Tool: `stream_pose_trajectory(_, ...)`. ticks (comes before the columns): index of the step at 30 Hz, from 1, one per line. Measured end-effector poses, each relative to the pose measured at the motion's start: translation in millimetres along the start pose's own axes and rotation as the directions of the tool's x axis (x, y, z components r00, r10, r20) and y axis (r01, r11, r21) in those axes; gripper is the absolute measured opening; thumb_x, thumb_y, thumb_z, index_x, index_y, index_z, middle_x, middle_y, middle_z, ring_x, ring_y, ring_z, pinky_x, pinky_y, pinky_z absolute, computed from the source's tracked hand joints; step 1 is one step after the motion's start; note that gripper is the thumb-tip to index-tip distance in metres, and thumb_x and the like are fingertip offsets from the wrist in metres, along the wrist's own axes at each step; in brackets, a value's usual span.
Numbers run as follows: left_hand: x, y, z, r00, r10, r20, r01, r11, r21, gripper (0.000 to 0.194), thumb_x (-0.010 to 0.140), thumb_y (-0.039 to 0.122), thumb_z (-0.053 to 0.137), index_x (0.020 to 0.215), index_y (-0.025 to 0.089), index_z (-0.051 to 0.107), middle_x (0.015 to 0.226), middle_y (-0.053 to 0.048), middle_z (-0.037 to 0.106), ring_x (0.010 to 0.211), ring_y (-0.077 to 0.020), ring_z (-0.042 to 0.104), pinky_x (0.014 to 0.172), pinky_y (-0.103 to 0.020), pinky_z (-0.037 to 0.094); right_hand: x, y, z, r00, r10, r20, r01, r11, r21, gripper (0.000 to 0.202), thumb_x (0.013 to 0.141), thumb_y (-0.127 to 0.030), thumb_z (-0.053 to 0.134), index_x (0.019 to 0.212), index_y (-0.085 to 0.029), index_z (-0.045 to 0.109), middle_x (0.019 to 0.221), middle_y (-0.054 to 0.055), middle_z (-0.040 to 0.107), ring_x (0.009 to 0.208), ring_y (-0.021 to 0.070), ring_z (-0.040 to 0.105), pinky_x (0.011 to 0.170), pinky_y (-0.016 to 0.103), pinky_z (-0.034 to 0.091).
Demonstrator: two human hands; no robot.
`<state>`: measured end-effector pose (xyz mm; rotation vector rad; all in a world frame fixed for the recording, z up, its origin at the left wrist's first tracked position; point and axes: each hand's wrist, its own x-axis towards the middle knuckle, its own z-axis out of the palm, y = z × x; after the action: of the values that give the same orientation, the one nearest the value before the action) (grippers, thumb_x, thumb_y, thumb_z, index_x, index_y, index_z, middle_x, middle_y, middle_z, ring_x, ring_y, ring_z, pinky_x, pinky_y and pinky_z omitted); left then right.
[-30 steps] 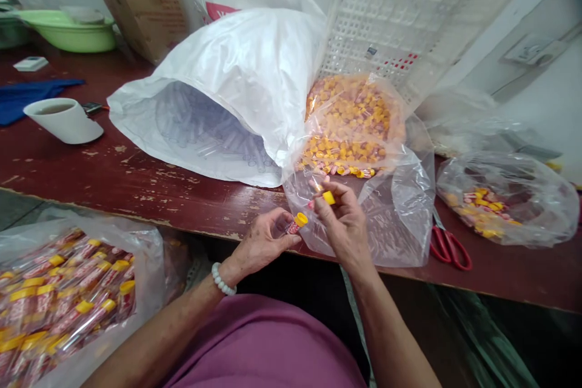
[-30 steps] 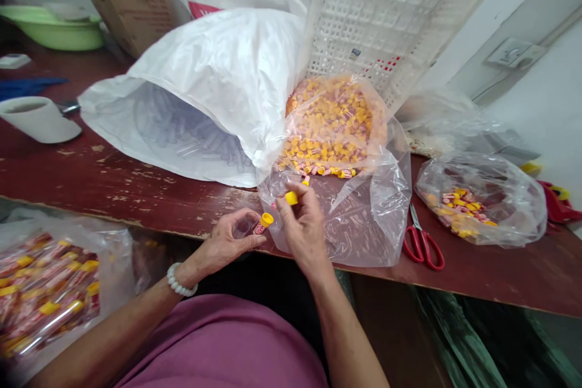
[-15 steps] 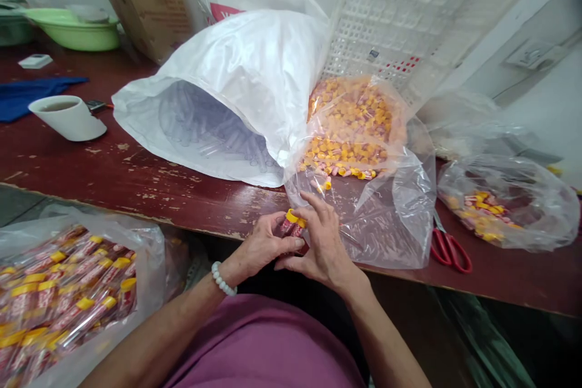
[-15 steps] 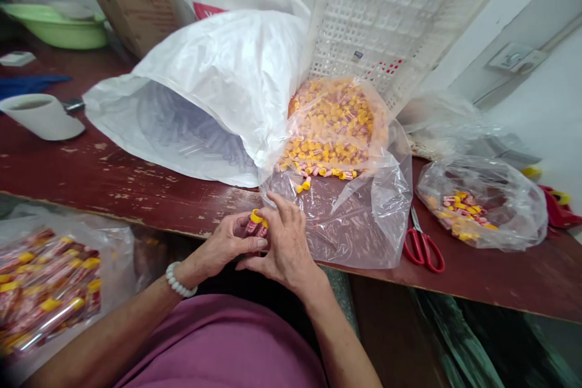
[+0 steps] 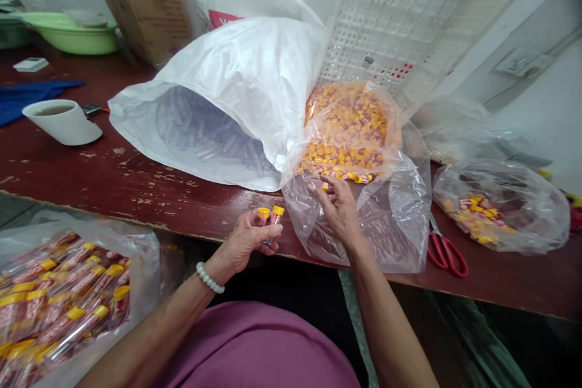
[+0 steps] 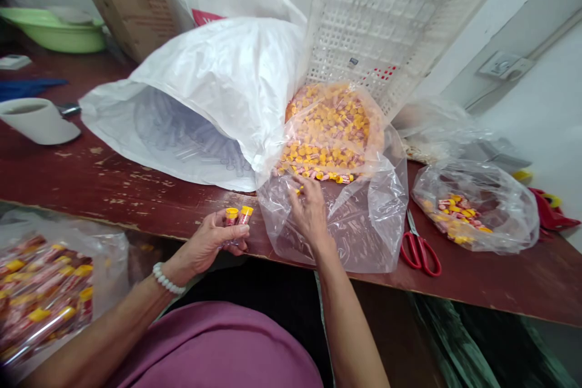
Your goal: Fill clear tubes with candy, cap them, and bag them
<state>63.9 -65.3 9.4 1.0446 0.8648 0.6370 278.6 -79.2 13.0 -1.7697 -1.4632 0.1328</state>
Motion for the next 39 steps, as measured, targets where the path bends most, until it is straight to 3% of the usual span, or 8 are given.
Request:
stream_pose_trajectory(5,-3.3,-2.7,6.5,0.998,0.054,0.017,-0.056,0.991,0.126,0.030,0.067,0.034,0.070,0.079,0.016,0.051,0.067,0.004,0.054,0.054,-0.0099,0.055,0.047,-0.021,0.045,35.4,53.1,20.6,0.982,0.184,-0.046,-0.188,0.976,-0.108,0.026,0.078,-0.027,0.055,0.096,-0.014,0.068,0.099,0.016,0.059,0.094,0.0279,0.055,0.090,0.047,0.040)
stream_pose_trajectory(10,-2.0,-0.4,9.0,0.980,0.200,-0.005,-0.188,0.928,0.323,0.021,0.069,0.029,0.067,0.079,0.015,0.056,0.072,0.002,0.056,0.061,-0.0094,0.050,0.056,-0.021,0.041,36.4,62.3,16.6,0.970,0.237,-0.057,-0.240,0.969,-0.056,0.025,0.079,-0.023,0.048,0.090,-0.012,0.067,0.094,0.016,0.063,0.093,0.0265,0.055,0.091,0.045,0.038)
stream_pose_trajectory(17,3.6,-5.1,6.4,0.951,0.308,0.022,-0.272,0.804,0.529,0.015,0.070,0.028,0.065,0.076,0.017,0.058,0.069,0.002,0.057,0.064,-0.0122,0.048,0.060,-0.023,0.035,-15.5,-11.2,-18.2,0.971,0.204,0.128,-0.238,0.887,0.395,0.032,0.085,-0.040,0.050,0.107,-0.019,0.059,0.082,0.001,0.061,0.068,0.0117,0.054,0.064,0.025,0.046)
stream_pose_trajectory(20,3.3,-4.6,9.2,0.949,0.312,0.050,-0.281,0.759,0.587,0.016,0.071,0.030,0.065,0.076,0.017,0.057,0.067,0.003,0.056,0.061,-0.0119,0.046,0.057,-0.023,0.032,-39.1,-50.2,-25.0,0.908,0.113,0.404,-0.355,0.720,0.597,0.020,0.080,-0.036,0.059,0.091,-0.020,0.060,0.078,-0.002,0.060,0.065,0.0092,0.054,0.061,0.022,0.046)
stream_pose_trajectory(25,0.1,-1.6,12.6,0.938,0.320,0.134,-0.321,0.653,0.686,0.016,0.078,0.032,0.058,0.075,0.017,0.055,0.064,0.003,0.053,0.057,-0.0109,0.043,0.054,-0.023,0.026,-50.3,-64.0,-15.7,0.805,0.056,0.591,-0.455,0.698,0.553,0.018,0.081,-0.036,0.059,0.090,-0.020,0.058,0.079,-0.001,0.064,0.074,0.0129,0.061,0.066,0.025,0.050)
stream_pose_trajectory(30,0.4,-2.7,11.3,0.949,0.301,0.098,-0.289,0.697,0.656,0.014,0.071,0.028,0.063,0.072,0.017,0.053,0.063,0.004,0.051,0.058,-0.0104,0.041,0.054,-0.023,0.028,-50.7,-57.5,-19.2,0.960,0.008,0.279,-0.127,0.903,0.412,0.017,0.087,-0.033,0.052,0.098,-0.022,0.056,0.090,0.003,0.061,0.077,0.0140,0.059,0.069,0.028,0.049)
stream_pose_trajectory(34,-0.3,-2.6,14.2,0.976,0.198,0.090,-0.217,0.879,0.424,0.013,0.066,0.022,0.062,0.075,0.016,0.056,0.066,0.003,0.052,0.058,-0.0104,0.044,0.054,-0.022,0.032,-61.3,-62.1,-17.8,0.892,-0.314,0.326,0.281,0.949,0.146,0.053,0.071,-0.030,0.069,0.120,-0.025,0.050,0.134,0.010,0.043,0.118,0.0270,0.046,0.096,0.044,0.039)
stream_pose_trajectory(39,-6.6,0.6,23.2,0.992,0.113,0.059,-0.125,0.951,0.282,0.009,0.057,0.009,0.054,0.064,0.015,0.051,0.062,0.004,0.046,0.058,-0.0092,0.039,0.053,-0.022,0.033,-79.1,-62.2,17.2,0.891,-0.402,0.213,0.412,0.911,-0.004,0.070,0.063,-0.028,0.072,0.126,-0.020,0.042,0.130,0.011,0.053,0.116,0.0292,0.046,0.095,0.046,0.034)
